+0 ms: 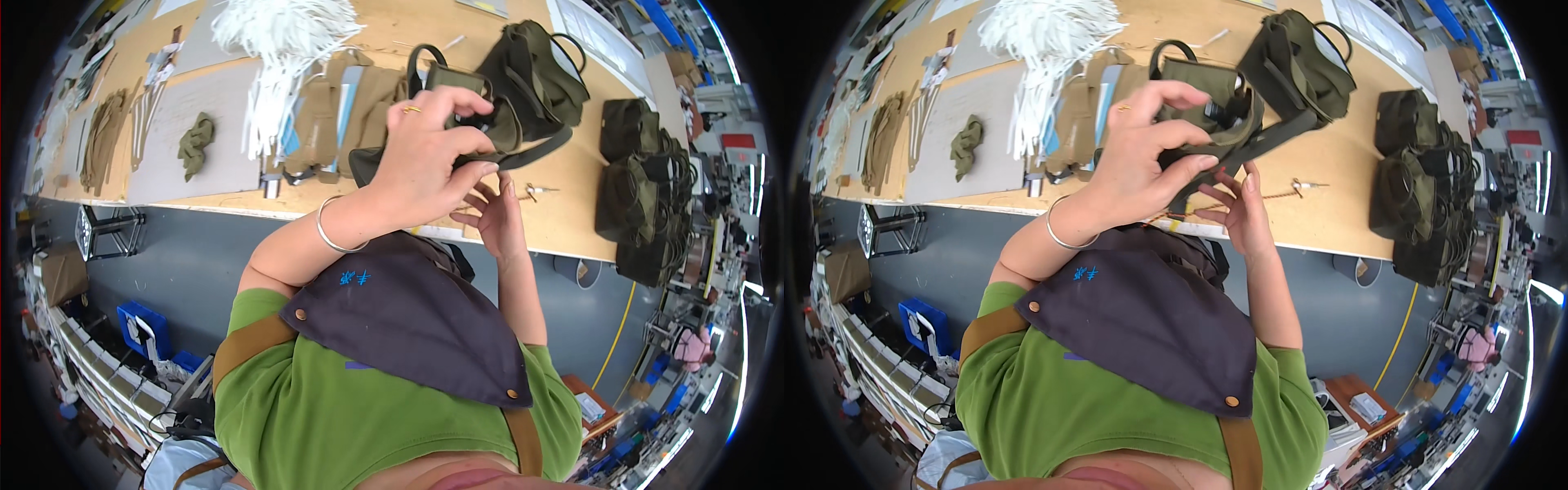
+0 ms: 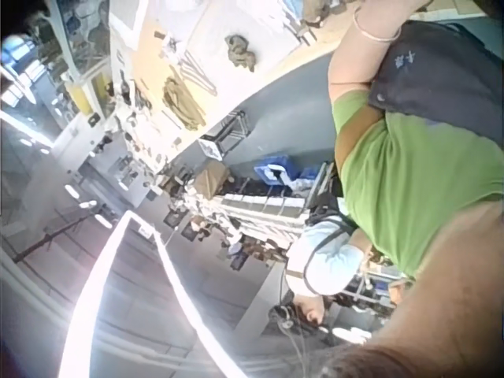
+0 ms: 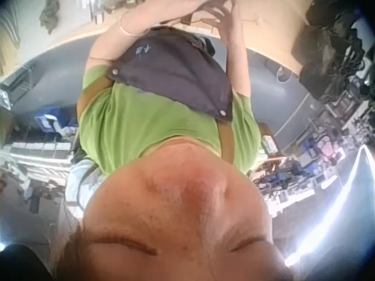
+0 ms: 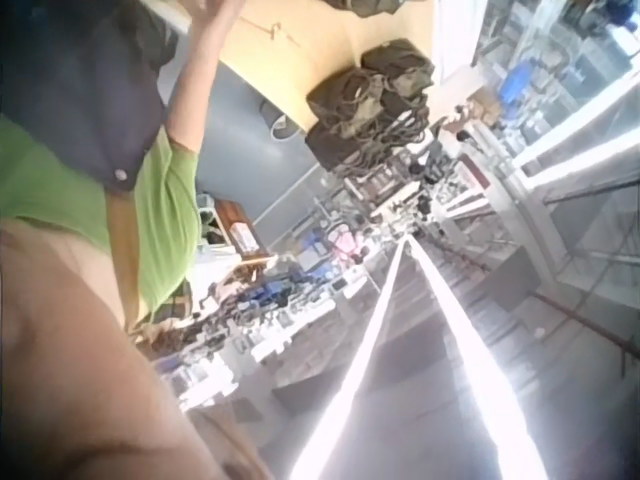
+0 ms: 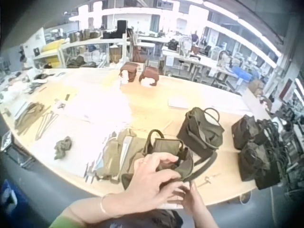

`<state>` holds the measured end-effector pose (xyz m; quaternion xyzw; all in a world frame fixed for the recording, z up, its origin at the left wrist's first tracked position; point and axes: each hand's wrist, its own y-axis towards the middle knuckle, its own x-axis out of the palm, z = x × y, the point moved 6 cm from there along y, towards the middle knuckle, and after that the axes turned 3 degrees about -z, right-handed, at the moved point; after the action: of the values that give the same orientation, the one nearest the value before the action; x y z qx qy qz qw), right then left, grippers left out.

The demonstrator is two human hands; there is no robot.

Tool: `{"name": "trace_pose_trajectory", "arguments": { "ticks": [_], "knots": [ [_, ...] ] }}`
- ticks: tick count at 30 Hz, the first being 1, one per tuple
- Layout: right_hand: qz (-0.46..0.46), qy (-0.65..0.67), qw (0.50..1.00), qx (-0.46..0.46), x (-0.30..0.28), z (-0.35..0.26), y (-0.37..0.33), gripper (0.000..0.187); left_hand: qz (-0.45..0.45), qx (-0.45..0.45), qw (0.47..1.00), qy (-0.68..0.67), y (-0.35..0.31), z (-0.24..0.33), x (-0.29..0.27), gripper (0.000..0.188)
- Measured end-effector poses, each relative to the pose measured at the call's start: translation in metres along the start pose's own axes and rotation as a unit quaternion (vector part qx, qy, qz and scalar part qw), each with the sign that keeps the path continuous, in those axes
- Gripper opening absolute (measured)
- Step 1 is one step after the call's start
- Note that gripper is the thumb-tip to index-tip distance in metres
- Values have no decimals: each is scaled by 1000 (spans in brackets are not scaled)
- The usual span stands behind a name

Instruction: The person is assembling components of canvas bags, including checking interior linings and using a marking pen on the exterior.

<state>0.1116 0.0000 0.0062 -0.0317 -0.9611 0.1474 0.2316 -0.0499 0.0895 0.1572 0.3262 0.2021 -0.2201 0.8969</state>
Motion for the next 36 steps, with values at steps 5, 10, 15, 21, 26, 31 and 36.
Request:
{"name": "trace_pose_trajectory", "arguments": {
  "ticks": [5,10,15,21,26,31,36],
  "knots": [
    [150,61,986,44,-73,20,-32,61,-285,87,953,52,0,-7,67,42],
    [190,49,979,-49,-86,-4,-44,55,-428,-44,899,83,-10,-51,95,52],
    [111,-480,784,-378,-21,-87,-49,55,-402,-33,912,69,-16,-50,107,53],
    [-100,-672,711,-182,-1,-105,20,58,-455,-57,884,94,-8,-52,91,55],
    [-156,-626,722,-249,13,-142,31,39,-410,-65,906,80,9,-56,59,59],
    [-157,-581,764,-235,-4,-171,26,28,-333,-36,939,79,18,-39,37,51],
    [-220,-563,785,-136,-8,-143,28,19,-331,-29,943,9,-1,-42,57,35]
  ]
}}
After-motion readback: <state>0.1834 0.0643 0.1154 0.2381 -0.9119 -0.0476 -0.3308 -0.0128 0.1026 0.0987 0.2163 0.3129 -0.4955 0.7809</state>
